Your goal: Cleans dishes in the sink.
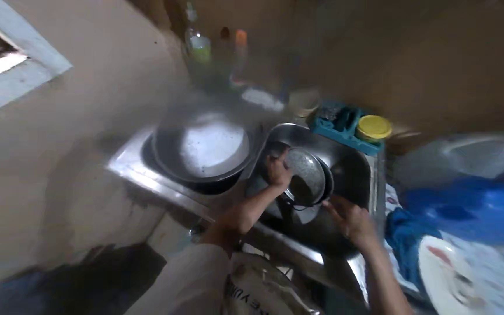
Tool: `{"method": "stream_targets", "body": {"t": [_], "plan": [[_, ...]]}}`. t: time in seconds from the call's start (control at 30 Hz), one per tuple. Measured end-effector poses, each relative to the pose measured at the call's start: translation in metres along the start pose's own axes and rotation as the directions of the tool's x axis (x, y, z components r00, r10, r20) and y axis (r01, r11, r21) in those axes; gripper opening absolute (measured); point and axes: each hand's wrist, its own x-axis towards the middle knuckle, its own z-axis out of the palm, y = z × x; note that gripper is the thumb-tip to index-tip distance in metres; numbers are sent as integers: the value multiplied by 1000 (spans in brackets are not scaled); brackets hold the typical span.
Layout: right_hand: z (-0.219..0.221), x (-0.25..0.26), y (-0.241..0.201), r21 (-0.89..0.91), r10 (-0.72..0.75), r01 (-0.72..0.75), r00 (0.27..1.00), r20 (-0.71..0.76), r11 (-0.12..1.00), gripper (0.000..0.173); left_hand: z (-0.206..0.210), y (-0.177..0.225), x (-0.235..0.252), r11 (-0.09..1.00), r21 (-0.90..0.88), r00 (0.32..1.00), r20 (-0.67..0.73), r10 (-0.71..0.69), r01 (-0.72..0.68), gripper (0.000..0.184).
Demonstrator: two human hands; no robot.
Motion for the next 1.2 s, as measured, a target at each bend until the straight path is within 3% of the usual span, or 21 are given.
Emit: {"method": "stream_targets", "body": {"t": [0.13, 0.2, 0.27, 0.37, 0.4, 0.47, 0.57, 0.63, 0.77, 0.83, 0.9, 1.03, 1.2], "plan": [[-14, 36, -42, 85, -275, 293, 946, -172, 952, 46, 10, -21, 2, 982, 189, 1000, 12, 15, -17, 60], [-17, 63, -72, 94, -385, 403, 909, -162, 910, 43, 16, -28, -1, 969, 245, 998, 57, -12, -3, 64], [-19, 96, -104, 121, -394, 401, 916, -76, 908, 42, 7, -18, -9, 960, 280, 989, 144, -38, -4, 73], [-7, 156, -135, 124, -396, 392, 918, 8, 912, 43, -39, -4, -39, 981, 164, 985, 155, 76, -101, 64], [-2, 175, -142, 112, -404, 400, 914, 21, 910, 43, -62, -3, -51, 983, 117, 985, 110, 130, -142, 60], [12, 211, -152, 82, -432, 428, 901, 39, 900, 43, -111, -19, -71, 972, 123, 964, -149, 218, -201, 55], [34, 260, -172, 6, -401, 402, 910, 104, 916, 51, -202, -63, -63, 948, 307, 882, -465, 78, 78, 60], [54, 283, -179, -33, -412, 417, 905, 107, 908, 58, -250, -92, -47, 909, 311, 809, -586, -45, 276, 58], [68, 304, -208, -133, -278, 297, 950, 143, 946, 63, -302, -125, -11, 867, 255, 837, -473, -275, 429, 59], [76, 318, -212, -120, -243, 252, 967, 83, 960, 63, -304, -145, 10, 846, 256, 848, -402, -346, 467, 69], [83, 324, -207, -46, -270, 270, 963, 17, 962, 56, -298, -152, 17, 816, 207, 816, -365, -448, 540, 71], [74, 321, -203, 171, -352, 357, 934, -58, 918, 47, -304, -124, 6, 851, 101, 793, -433, -429, 515, 47], [42, 276, -216, 337, -303, 317, 948, -93, 886, 39, -342, -114, -9, 932, 23, 811, -502, -302, 362, 41]]}}
